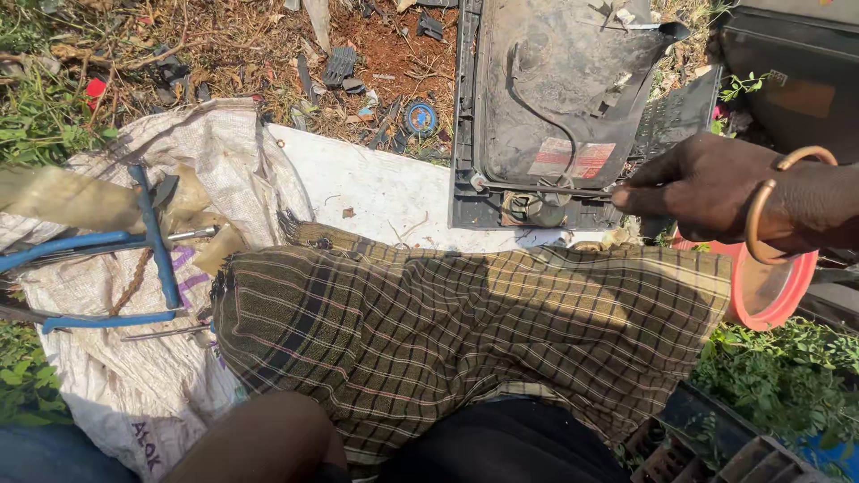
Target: The person uses a screwdriver to remove screws from a black plastic casing resting on a cloth on the ground. They then use pliers to pull out a small component from the device's interior.
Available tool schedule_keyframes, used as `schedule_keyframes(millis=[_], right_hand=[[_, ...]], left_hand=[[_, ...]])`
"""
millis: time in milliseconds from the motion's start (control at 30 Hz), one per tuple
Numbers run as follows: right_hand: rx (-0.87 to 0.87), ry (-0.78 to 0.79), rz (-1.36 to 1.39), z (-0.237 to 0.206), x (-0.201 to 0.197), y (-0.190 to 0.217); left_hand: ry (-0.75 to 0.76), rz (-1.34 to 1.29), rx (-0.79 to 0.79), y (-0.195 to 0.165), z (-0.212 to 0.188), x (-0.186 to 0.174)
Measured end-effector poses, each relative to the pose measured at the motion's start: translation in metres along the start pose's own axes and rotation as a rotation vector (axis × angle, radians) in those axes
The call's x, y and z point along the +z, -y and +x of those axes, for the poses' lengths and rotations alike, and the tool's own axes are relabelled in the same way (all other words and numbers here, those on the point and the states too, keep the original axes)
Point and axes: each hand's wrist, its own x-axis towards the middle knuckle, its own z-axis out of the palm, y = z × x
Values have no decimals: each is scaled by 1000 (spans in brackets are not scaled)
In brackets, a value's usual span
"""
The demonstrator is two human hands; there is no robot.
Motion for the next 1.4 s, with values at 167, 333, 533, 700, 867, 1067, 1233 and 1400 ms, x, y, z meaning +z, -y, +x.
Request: schedule_keyframes(millis=[167, 333, 533, 700, 867, 1067, 1233, 1400], right_hand=[[-82, 7, -641, 1, 7, 1], [-730, -415, -1305, -7, 18, -14], [-47, -40, -149, 18, 10, -8], [-134, -93, -772, 24, 10, -5], [-340, -168, -1149, -18, 18, 13], [89, 2, 215, -13, 5, 17], [-109, -112, -372, 50, 21, -22], [-647, -456, -1458, 34, 30, -26]], left_hand=[[-31, 245, -368, 82, -15, 8], [-244, 155, -808, 171, -67, -11], [-124, 235, -933, 181, -92, -30], [29, 322, -737, 183, -82, -22], [144, 601, -703, 180, -98, 5], [9, 299, -869, 175, -102, 1], [-86, 200, -856, 190, -83, -25], [-127, 379, -733, 197, -77, -16]])
